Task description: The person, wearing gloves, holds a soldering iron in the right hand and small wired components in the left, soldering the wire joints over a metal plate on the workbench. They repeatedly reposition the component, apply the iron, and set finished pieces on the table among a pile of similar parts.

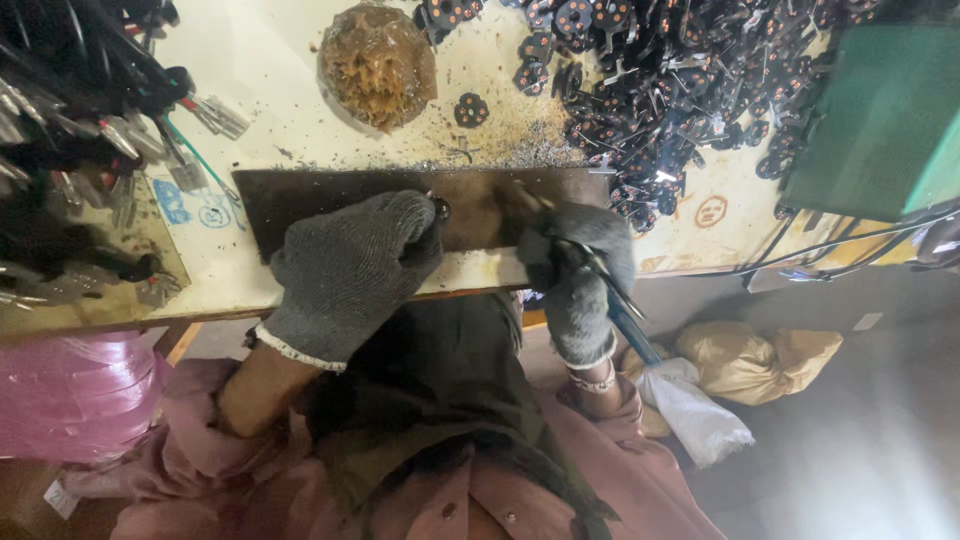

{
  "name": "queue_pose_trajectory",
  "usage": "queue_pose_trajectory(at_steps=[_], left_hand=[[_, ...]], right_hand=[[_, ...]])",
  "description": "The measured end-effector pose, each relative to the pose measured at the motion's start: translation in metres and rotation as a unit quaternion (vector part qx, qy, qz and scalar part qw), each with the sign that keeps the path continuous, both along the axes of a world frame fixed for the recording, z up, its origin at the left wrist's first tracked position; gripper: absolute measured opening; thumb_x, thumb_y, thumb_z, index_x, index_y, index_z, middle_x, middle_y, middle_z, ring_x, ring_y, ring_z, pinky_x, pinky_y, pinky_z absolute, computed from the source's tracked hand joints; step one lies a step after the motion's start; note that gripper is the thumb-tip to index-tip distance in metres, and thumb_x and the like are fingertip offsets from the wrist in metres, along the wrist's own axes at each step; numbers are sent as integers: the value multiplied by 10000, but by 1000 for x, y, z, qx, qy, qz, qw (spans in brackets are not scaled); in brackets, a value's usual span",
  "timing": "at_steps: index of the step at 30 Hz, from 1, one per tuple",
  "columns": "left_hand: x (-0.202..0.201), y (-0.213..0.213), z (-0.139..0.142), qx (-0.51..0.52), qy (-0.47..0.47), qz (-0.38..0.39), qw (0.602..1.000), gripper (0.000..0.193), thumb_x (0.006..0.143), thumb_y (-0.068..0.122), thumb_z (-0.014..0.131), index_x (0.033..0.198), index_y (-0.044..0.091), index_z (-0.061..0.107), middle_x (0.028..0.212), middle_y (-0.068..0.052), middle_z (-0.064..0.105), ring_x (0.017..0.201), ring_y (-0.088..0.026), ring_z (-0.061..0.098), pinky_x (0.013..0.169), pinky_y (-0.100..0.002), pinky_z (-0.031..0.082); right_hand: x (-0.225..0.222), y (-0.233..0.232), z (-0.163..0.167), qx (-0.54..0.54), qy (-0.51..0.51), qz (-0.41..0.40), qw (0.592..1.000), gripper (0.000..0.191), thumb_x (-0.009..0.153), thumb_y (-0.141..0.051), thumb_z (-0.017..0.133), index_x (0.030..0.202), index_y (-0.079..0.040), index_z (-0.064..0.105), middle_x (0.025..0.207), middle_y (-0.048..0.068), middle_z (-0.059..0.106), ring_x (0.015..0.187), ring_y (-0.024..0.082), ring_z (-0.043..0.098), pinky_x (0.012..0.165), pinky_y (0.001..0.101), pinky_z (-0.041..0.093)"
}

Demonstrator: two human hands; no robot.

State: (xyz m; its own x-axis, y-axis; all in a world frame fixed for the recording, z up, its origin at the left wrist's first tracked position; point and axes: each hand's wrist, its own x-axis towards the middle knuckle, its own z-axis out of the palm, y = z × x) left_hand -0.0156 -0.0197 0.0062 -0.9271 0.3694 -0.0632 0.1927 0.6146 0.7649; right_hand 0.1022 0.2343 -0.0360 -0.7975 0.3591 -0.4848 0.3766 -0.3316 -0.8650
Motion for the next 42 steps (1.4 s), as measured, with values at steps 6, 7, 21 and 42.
queue_pose_trajectory(at_steps=[6,7,21,42], left_hand=[[-2,-12,15,6,-10,-8,1000,72,893,177,713,888,115,678,866,-118,686,758,-341,684,636,-442,537],[-1,-9,15,11,7,-8,1000,79,902,182,714,916,112,680,885,-120,691,757,-343,681,637,-440,538],[4,7,2,-29,-71,-37,996,190,892,280,713,850,125,611,728,-119,653,666,-368,673,566,-500,508],[16,18,14,37,-123,71,989,184,992,187,716,1012,65,580,824,-162,679,756,-399,693,636,-490,515]], right_hand=[[-38,-30,59,352,334,190,853,707,893,-605,632,1192,36,647,1020,84,689,844,175,645,736,295,543],[-48,-36,65,410,306,239,825,674,893,-575,642,1183,33,647,1029,91,690,851,182,651,741,299,546],[-83,-77,58,459,145,189,856,259,886,-159,772,1063,-6,660,1146,191,709,954,287,740,808,351,590],[-36,-68,55,340,19,220,914,160,815,-106,830,965,-99,776,854,70,750,717,225,711,655,314,563]])
